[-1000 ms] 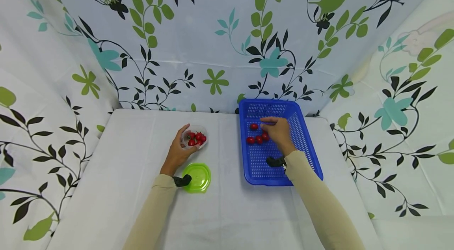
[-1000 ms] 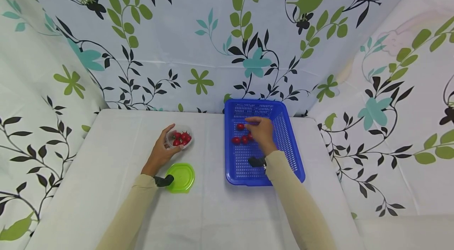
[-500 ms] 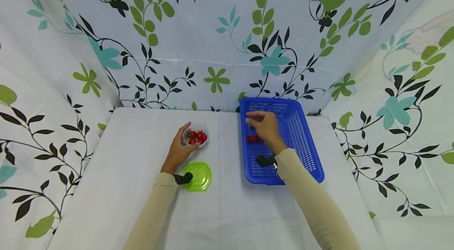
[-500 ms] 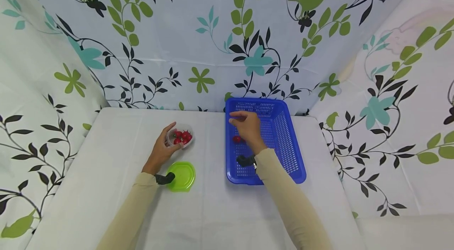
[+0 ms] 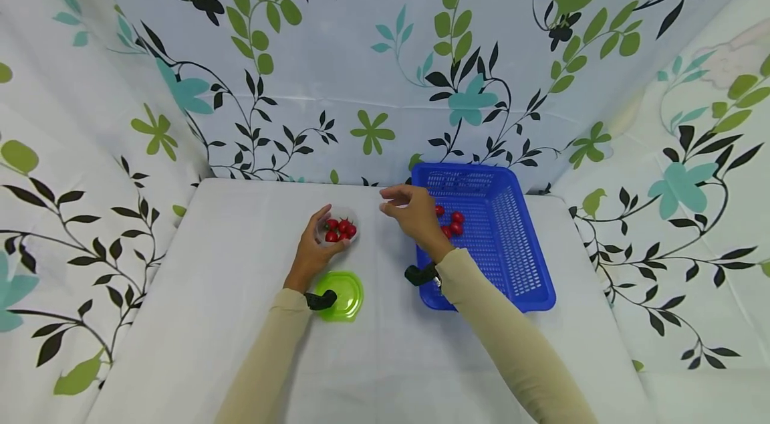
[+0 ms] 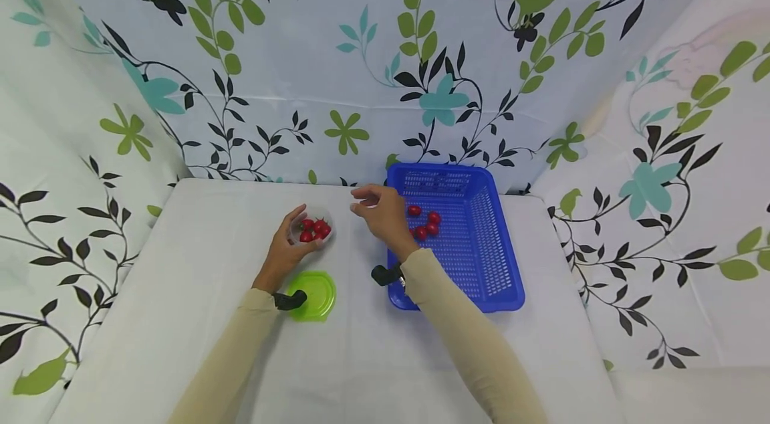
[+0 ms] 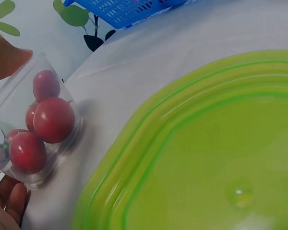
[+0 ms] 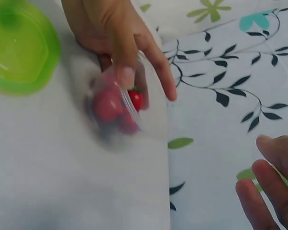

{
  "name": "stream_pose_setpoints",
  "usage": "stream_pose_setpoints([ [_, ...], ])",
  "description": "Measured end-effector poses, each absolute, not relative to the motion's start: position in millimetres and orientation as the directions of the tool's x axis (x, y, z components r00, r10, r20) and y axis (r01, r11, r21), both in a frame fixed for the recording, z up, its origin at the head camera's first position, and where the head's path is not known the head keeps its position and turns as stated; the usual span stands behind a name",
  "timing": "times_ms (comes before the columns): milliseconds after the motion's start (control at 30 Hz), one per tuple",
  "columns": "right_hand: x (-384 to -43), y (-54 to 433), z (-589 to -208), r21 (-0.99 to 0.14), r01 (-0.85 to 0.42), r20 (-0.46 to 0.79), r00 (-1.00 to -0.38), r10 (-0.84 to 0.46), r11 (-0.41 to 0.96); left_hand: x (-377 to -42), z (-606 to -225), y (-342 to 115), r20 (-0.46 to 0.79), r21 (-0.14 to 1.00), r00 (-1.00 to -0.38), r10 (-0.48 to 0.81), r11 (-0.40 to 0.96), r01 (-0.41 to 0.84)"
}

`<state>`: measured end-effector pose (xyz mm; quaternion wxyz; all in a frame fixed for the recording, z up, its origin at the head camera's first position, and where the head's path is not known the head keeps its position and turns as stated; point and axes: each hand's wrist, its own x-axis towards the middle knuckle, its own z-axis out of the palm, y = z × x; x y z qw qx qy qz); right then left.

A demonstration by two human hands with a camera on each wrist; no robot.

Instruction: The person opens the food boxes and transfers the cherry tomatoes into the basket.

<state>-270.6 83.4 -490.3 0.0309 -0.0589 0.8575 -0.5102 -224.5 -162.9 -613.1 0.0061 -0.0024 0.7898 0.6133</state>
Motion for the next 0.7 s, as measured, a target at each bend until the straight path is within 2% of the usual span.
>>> stream_pose_setpoints([
  [200,-270,55,-499,-0.851,-0.095,-0.006,-0.982,-0.190,0.516,-226,-616,-162,-0.009,0.966,-1.000,-0.009,0.259,-0.011],
  [400,-270,36,-510,-0.867,-0.120,0.001,-0.971,-0.239,0.484,-225,-613,-159,-0.026,0.966,-0.999,-0.025,0.256,-0.031],
  [700,-272,14,-527,-0.850,-0.095,-0.044,-0.967,-0.249,0.519,-223,-612,-157,-0.033,0.961,-0.999,-0.029,0.275,-0.039],
])
